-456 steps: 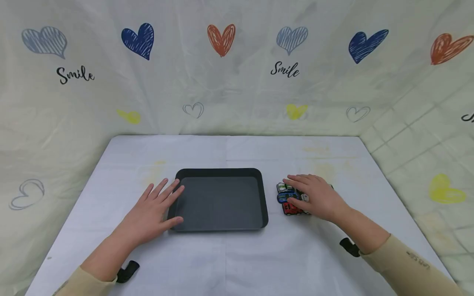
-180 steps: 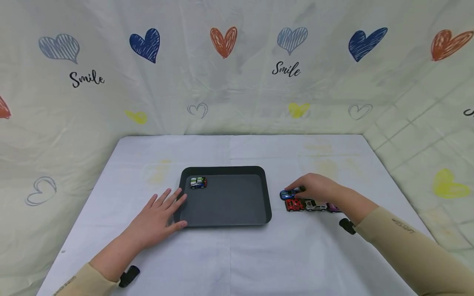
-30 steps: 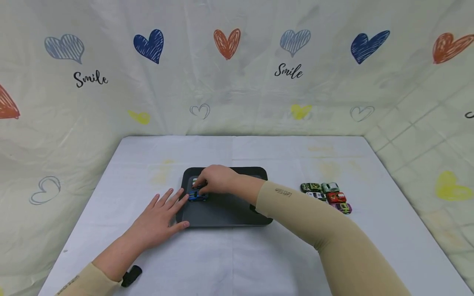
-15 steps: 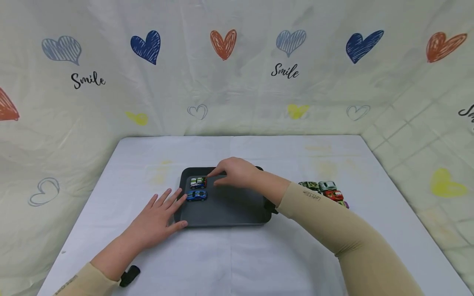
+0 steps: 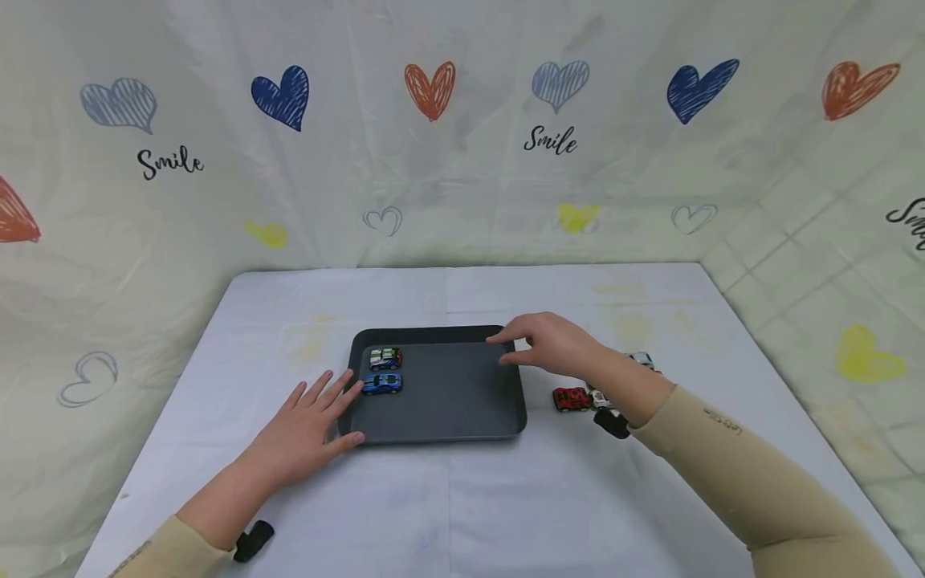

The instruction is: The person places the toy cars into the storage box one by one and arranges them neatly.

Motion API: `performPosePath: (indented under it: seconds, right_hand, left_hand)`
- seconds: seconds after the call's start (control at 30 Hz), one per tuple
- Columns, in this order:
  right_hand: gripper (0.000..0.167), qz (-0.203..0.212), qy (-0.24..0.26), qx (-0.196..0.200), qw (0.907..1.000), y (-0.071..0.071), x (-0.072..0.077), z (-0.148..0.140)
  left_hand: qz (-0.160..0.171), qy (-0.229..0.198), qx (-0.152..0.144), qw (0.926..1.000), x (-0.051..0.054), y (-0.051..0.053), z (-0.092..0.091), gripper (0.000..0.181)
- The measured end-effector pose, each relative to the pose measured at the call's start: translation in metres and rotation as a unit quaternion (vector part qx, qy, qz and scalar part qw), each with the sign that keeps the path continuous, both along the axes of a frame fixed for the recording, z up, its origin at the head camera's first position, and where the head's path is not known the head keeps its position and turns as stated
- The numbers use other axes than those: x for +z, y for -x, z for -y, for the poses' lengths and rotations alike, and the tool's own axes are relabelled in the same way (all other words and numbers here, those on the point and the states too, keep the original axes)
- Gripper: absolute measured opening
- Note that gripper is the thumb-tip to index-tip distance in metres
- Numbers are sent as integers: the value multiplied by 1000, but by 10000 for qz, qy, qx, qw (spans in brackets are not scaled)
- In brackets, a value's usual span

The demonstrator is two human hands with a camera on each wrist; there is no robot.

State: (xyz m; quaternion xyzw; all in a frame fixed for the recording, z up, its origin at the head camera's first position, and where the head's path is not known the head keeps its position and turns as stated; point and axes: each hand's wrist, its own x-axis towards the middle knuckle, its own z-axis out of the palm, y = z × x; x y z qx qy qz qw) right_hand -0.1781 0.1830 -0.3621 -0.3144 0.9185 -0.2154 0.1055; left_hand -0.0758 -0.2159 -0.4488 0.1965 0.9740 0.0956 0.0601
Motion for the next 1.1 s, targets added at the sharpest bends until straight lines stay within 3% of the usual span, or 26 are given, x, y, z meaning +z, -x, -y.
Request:
performPosePath:
  seconds: [0.27,0.5,0.73,1.1]
  right_hand:
    - [39,222,-274,-308,9989,-17,-15,-63]
    - [38,514,-342,-595,9963,-26,-24,-92]
    - [37,465,-590,-397,9964,-29,-29,-99]
    - [34,-141,-1146,487,9921,-27,-47,-101]
  left_hand:
    - [-23,-33,10,10000,1,-3,-2,81]
    - [103,59,13,9999,2,-3,-3,81]
    - [81,98,-3,9999,2,-2,-2,82]
    - [76,92,-21,9999,3,-2,-2,84]
